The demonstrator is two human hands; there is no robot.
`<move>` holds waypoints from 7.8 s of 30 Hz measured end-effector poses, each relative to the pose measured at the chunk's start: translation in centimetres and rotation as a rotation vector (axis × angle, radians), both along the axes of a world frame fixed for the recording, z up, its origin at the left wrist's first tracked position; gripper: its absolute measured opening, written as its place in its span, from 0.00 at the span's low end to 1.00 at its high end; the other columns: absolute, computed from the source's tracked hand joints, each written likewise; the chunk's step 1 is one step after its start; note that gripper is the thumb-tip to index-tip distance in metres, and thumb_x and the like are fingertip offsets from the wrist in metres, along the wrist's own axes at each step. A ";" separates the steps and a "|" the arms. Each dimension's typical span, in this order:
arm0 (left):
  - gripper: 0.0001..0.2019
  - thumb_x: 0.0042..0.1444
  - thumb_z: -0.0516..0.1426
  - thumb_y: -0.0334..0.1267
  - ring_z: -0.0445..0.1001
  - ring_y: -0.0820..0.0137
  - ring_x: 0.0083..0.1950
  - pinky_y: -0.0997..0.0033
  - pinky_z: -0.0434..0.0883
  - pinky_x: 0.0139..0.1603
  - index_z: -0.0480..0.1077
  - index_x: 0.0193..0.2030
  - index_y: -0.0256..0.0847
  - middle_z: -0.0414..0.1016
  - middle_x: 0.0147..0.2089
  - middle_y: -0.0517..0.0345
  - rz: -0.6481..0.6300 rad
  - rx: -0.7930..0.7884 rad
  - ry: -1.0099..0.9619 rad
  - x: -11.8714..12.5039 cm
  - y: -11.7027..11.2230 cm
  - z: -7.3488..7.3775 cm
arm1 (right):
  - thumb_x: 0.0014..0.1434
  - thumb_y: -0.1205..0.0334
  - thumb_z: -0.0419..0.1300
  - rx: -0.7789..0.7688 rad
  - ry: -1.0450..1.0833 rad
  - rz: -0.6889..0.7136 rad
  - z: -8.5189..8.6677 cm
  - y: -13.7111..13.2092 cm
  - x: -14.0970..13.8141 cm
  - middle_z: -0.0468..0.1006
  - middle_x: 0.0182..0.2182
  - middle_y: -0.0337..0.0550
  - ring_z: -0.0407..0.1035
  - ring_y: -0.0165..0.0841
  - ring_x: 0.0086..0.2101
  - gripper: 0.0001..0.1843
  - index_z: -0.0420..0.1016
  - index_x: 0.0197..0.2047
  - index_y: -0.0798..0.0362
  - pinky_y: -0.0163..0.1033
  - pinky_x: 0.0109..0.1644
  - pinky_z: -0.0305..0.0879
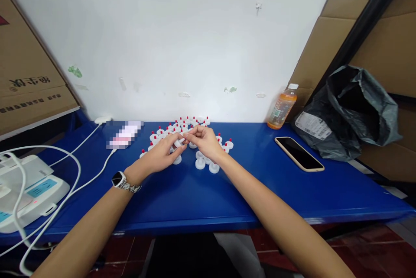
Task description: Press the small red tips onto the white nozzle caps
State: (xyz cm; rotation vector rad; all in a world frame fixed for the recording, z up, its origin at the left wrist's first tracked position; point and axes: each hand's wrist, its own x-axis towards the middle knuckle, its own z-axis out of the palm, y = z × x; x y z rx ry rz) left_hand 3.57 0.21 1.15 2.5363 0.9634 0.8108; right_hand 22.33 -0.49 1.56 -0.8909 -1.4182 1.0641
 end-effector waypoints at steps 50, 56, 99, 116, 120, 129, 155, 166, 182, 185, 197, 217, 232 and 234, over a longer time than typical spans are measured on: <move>0.14 0.70 0.47 0.44 0.71 0.62 0.49 0.57 0.66 0.56 0.71 0.44 0.42 0.75 0.45 0.53 0.066 0.065 -0.053 -1.3 1.4 0.6 | 0.58 0.57 0.60 0.248 -1.410 -0.200 2.3 7.8 0.8 0.81 0.34 0.46 0.70 0.41 0.41 0.10 0.81 0.36 0.52 0.47 0.52 0.49; 0.14 0.69 0.46 0.44 0.70 0.62 0.48 0.58 0.65 0.54 0.71 0.42 0.42 0.74 0.43 0.54 0.064 0.097 -0.040 -1.1 1.3 0.7 | 0.58 0.52 0.62 0.362 -1.348 -0.053 1.7 5.3 0.3 0.78 0.35 0.46 0.65 0.45 0.46 0.11 0.81 0.36 0.49 0.51 0.53 0.48; 0.14 0.66 0.51 0.52 0.64 0.72 0.26 0.71 0.61 0.28 0.65 0.45 0.43 0.67 0.29 0.62 -0.004 -0.203 -0.169 -1.0 0.4 0.7 | 0.61 0.57 0.59 0.343 -0.815 -0.107 1.1 1.7 1.0 0.79 0.37 0.43 0.68 0.36 0.39 0.08 0.76 0.37 0.53 0.44 0.48 0.59; 0.09 0.56 0.55 0.40 0.63 0.72 0.25 0.71 0.58 0.27 0.56 0.38 0.45 0.66 0.25 0.68 0.110 -0.177 -0.124 0.0 -0.4 0.3 | 0.48 0.44 0.72 0.018 0.025 -0.046 0.0 -0.8 -0.7 0.77 0.24 0.38 0.67 0.28 0.25 0.22 0.71 0.28 0.52 0.36 0.30 0.63; 0.09 0.57 0.54 0.39 0.62 0.73 0.23 0.72 0.57 0.26 0.55 0.38 0.45 0.64 0.25 0.68 0.084 -0.201 -0.122 0.1 -0.7 0.5 | 0.46 0.42 0.72 0.031 0.016 -0.037 -0.1 -0.9 -0.9 0.77 0.24 0.39 0.67 0.28 0.25 0.23 0.71 0.28 0.52 0.36 0.30 0.64; 0.09 0.58 0.55 0.39 0.62 0.74 0.26 0.72 0.57 0.28 0.56 0.37 0.44 0.63 0.26 0.68 0.038 -0.204 -0.179 0.2 -0.5 0.4 | 0.43 0.42 0.74 0.092 0.009 -0.017 0.7 -1.6 -2.0 0.75 0.22 0.37 0.68 0.28 0.25 0.25 0.68 0.25 0.52 0.36 0.31 0.65; 0.09 0.65 0.57 0.44 0.71 0.65 0.45 0.64 0.69 0.48 0.74 0.45 0.43 0.71 0.42 0.54 -0.225 0.031 0.014 2.8 -1.3 -1.7 | 0.60 0.60 0.57 0.290 -0.609 -0.263 1.2 0.3 3.2 0.72 0.22 0.35 0.62 0.28 0.24 0.08 0.76 0.35 0.54 0.35 0.32 0.57; 0.10 0.70 0.48 0.47 0.74 0.66 0.46 0.65 0.71 0.47 0.62 0.46 0.44 0.75 0.44 0.55 -0.025 -0.205 -0.342 -0.5 0.4 0.7 | 0.61 0.61 0.57 0.373 -0.983 -0.343 1.0 2.0 2.7 0.79 0.35 0.43 0.67 0.38 0.41 0.09 0.77 0.34 0.51 0.43 0.48 0.56; 0.19 0.71 0.44 0.46 0.73 0.64 0.52 0.63 0.68 0.55 0.74 0.50 0.42 0.77 0.48 0.52 0.060 -0.087 -0.305 -0.6 0.9 0.6 | 0.52 0.60 0.63 0.102 -1.562 -0.213 2.6 7.8 0.7 0.83 0.35 0.51 0.74 0.43 0.41 0.08 0.82 0.32 0.54 0.50 0.57 0.48; 0.21 0.71 0.42 0.47 0.73 0.64 0.50 0.61 0.68 0.56 0.72 0.53 0.43 0.76 0.47 0.53 0.045 -0.112 -0.242 -0.6 0.9 0.0 | 0.56 0.54 0.61 0.092 -1.583 -0.255 2.1 7.8 -0.1 0.82 0.37 0.56 0.74 0.45 0.43 0.14 0.82 0.34 0.55 0.50 0.57 0.48; 0.13 0.68 0.48 0.47 0.66 0.71 0.26 0.70 0.63 0.29 0.63 0.51 0.42 0.66 0.28 0.63 0.013 -0.236 -0.163 -0.5 0.2 0.1 | 0.58 0.65 0.57 0.174 -1.435 -0.263 2.0 6.6 0.7 0.83 0.38 0.48 0.69 0.43 0.48 0.10 0.81 0.36 0.52 0.47 0.54 0.49; 0.12 0.67 0.49 0.47 0.67 0.71 0.29 0.69 0.65 0.33 0.66 0.45 0.42 0.71 0.34 0.60 0.039 -0.170 -0.111 -0.4 0.4 0.0 | 0.53 0.65 0.62 0.123 -1.671 -0.246 2.7 8.0 -0.4 0.82 0.40 0.59 0.73 0.49 0.48 0.10 0.80 0.38 0.59 0.53 0.58 0.51; 0.08 0.56 0.53 0.39 0.60 0.74 0.23 0.73 0.55 0.24 0.55 0.39 0.44 0.60 0.25 0.70 0.084 -0.287 -0.105 0.3 -0.3 -0.7 | 0.52 0.44 0.69 0.069 -0.144 0.021 -0.1 -1.0 0.6 0.79 0.28 0.41 0.71 0.31 0.30 0.20 0.78 0.34 0.54 0.38 0.36 0.67; 0.09 0.55 0.54 0.39 0.61 0.73 0.24 0.73 0.55 0.25 0.55 0.39 0.45 0.61 0.24 0.70 0.080 -0.280 -0.090 0.4 -0.5 -0.6 | 0.51 0.45 0.70 0.070 -0.137 0.034 0.0 -1.1 0.5 0.80 0.29 0.41 0.71 0.31 0.30 0.20 0.78 0.33 0.54 0.37 0.36 0.66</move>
